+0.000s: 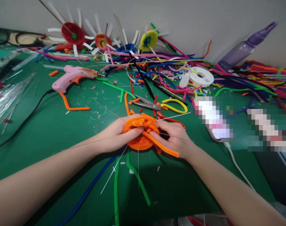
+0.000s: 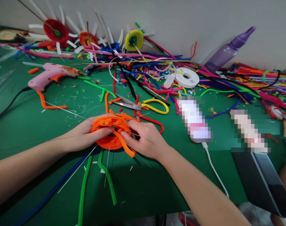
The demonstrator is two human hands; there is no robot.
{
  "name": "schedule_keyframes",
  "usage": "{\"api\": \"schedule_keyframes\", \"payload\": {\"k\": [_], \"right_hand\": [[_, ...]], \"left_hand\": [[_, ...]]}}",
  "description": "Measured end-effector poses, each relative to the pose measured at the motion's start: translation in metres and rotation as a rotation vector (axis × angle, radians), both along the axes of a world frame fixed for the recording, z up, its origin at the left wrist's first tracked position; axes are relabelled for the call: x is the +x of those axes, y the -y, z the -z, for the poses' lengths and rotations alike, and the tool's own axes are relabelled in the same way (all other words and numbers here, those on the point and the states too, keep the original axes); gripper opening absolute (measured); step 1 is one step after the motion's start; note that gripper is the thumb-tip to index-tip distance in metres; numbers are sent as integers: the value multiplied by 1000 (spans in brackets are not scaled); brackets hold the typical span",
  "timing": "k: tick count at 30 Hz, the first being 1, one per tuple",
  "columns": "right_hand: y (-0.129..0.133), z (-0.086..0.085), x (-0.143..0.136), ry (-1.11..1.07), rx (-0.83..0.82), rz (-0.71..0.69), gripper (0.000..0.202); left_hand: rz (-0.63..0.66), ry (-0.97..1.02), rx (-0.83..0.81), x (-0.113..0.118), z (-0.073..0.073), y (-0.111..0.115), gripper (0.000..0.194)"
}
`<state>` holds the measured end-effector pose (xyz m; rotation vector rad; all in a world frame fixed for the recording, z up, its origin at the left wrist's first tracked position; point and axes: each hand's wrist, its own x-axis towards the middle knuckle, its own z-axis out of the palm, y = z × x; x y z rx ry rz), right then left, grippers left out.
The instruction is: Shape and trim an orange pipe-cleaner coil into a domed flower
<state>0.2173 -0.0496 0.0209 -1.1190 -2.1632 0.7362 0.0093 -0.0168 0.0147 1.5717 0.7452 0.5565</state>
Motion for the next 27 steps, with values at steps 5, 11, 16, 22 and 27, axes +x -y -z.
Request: {"api": "schedule_keyframes", "payload": {"k": [5,11,16,22,27], "right_hand": [[0,0,0,-3,5,-1,22],[1,1,1,10,-8,8,24],[1,1,1,24,-29,6,24],[1,2,0,13,-13,12,23],[1,2,0,6,7,6,23]], "left_hand": [[-3,3,-4,0,0,0,27],[-6,-2,-13,0,-1,0,27],[-4,0,-16,0,-1,0,26],[-11,-5,-17,2,0,0,25],[-17,-5,-58,1,0,1,27]]}}
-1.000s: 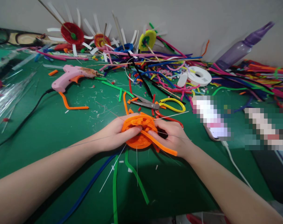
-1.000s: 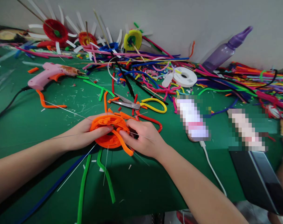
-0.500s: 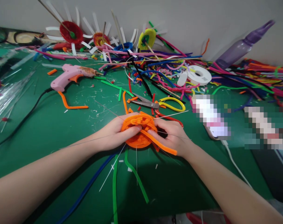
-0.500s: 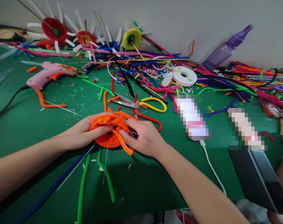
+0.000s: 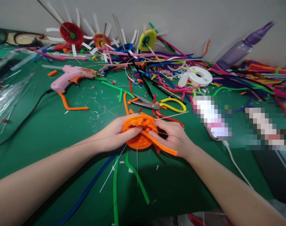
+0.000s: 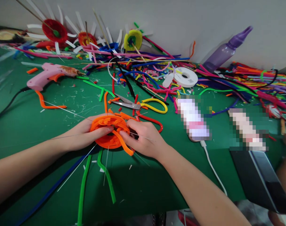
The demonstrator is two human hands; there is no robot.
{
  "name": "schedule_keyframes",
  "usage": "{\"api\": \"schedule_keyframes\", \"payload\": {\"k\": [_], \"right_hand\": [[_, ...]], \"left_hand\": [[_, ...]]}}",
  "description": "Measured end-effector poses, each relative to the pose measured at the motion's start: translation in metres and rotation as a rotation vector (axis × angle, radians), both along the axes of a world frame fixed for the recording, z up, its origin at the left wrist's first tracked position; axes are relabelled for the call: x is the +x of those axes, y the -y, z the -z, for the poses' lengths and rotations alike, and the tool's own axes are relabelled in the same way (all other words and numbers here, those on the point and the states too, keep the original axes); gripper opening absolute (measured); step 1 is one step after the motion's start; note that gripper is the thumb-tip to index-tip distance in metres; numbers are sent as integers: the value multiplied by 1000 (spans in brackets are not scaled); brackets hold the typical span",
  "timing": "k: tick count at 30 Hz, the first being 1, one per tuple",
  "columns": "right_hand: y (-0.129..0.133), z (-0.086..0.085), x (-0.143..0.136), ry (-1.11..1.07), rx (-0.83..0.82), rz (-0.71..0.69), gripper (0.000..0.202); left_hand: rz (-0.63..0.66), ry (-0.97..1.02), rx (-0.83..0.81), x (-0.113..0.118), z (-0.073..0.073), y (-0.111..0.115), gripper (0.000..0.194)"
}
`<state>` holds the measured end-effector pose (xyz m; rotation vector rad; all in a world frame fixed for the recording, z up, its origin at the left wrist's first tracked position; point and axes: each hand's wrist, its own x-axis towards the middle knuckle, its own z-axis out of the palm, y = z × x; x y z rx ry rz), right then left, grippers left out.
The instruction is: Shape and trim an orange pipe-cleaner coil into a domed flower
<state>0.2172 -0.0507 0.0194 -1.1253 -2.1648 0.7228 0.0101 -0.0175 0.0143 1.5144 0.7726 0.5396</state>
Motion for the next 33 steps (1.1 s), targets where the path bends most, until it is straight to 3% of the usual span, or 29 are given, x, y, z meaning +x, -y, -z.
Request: {"api": "schedule_keyframes", "payload": {"k": [16,33], "right_hand": [[0,0,1,3,6,-3,24],[2,-4,-1,-24,84,82,20]], "left_hand": [[1,45,-46,-1,1,1,27],[14,60,96,-1,-2,-1,21]]}}
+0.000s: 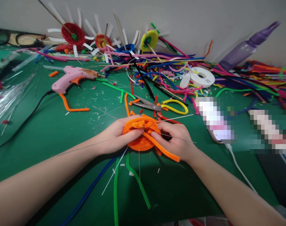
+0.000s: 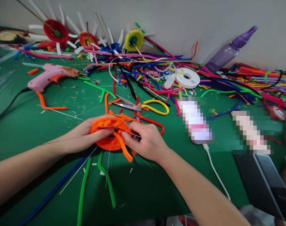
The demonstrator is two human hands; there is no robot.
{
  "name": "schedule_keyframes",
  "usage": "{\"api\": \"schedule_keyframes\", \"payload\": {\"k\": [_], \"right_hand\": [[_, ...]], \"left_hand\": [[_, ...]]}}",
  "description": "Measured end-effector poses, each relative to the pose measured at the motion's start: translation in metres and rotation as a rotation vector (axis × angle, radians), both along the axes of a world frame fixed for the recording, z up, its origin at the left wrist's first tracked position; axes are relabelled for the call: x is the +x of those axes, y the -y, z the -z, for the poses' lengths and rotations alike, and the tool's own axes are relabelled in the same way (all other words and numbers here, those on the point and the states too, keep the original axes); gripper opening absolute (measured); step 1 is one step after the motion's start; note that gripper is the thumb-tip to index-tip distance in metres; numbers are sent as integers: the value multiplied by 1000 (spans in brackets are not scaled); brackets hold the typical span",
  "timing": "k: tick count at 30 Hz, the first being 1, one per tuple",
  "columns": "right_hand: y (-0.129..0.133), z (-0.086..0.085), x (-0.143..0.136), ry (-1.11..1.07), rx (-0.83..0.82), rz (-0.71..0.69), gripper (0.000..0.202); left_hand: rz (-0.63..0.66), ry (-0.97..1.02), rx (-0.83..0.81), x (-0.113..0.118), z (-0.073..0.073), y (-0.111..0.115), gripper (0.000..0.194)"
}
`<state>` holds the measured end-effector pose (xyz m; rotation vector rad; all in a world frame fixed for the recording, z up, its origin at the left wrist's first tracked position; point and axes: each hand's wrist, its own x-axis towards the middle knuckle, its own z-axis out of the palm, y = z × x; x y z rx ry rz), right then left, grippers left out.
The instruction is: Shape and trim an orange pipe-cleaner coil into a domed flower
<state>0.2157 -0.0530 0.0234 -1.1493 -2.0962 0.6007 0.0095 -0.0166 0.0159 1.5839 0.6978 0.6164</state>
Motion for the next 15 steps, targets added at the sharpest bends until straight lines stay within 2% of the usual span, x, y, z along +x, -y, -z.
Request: {"api": "schedule_keyframes", "payload": {"k": [5,10,15], "right_hand": [[1,-1,-1,0,-40,64,21],[3,-2,-1,-93,-215,50,22],[2,-2,-1,-72,-149,68,22]], "left_hand": [[-21,-10,-28,1,-2,0,24],[-33,-25,-50,3,-4,1,25],[-43,-25,-4,3,-5,2,30]]}}
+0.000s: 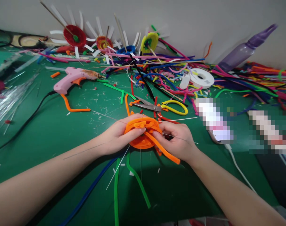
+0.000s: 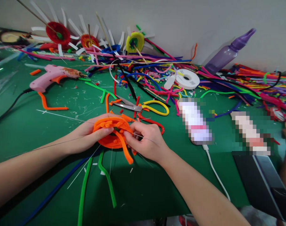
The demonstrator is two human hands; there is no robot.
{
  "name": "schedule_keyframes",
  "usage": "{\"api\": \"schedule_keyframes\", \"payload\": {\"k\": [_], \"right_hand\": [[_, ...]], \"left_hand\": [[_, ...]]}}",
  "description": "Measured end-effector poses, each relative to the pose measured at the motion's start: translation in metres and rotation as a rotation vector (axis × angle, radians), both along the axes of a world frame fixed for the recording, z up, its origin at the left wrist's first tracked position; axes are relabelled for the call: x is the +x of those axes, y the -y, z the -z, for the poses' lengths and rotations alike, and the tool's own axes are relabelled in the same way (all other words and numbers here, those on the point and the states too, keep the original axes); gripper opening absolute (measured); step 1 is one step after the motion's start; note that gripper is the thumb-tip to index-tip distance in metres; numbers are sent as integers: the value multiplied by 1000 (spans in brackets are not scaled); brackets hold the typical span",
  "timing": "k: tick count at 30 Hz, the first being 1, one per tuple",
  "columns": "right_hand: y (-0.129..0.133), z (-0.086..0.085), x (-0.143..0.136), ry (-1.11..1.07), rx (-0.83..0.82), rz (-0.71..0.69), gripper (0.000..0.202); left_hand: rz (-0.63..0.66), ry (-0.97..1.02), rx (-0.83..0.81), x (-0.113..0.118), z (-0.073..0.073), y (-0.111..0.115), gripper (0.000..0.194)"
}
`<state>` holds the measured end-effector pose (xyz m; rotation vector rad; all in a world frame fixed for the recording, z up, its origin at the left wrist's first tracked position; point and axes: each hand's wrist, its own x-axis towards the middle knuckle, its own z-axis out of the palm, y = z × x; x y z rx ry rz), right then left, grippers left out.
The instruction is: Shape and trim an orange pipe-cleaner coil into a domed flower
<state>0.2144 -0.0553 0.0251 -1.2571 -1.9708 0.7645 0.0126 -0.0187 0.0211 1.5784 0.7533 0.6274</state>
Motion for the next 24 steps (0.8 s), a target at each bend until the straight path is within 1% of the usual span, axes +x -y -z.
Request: {"api": "schedule_keyframes", "payload": {"k": [2,5,8,9,11,12,13,14,15,16,17,18,20,21,24], "right_hand": [[0,-1,-1,0,43,-20,22],[0,-3,-2,-25,95,-47,23],[2,-3,0,-127,37,-61,17],[3,-2,1,-185,6,-62,21],[5,0,4,-349,-69,-86,45],[5,1,6,-442,-93,-57,57],[5,1,6,-528,-116,-34,65],[4,2,7,-601,-134,7,72],[4,1,7,-652,-156,59,72],[2,1,6,-679,-168,99,67],[1,0,6,-674,-184,135,56],[1,0,5,-640,-199,162,40],[0,-2,2,-565,-228,142,20],[0,-2,1,-528,-235,106,17],[0,-4,-1,-441,-232,0,23]], "left_hand": [[8,-3,37,-1,1,0,30],[29,-19,33,-3,3,-1,29],[22,-16,-11,-4,5,-3,27],[2,-4,-56,-3,5,-3,28],[-74,58,-205,-1,6,-3,33],[-121,106,-294,0,7,-3,36],[-163,155,-361,1,7,-4,38],[-193,199,-411,2,7,-4,38],[-206,227,-444,3,7,-4,36],[-203,239,-462,3,7,-4,33],[-186,239,-471,3,7,-4,30],[-162,230,-471,3,7,-4,29],[-124,192,-442,1,7,-5,27],[-111,164,-409,0,7,-5,25],[-53,73,-272,-2,7,-5,20]]}}
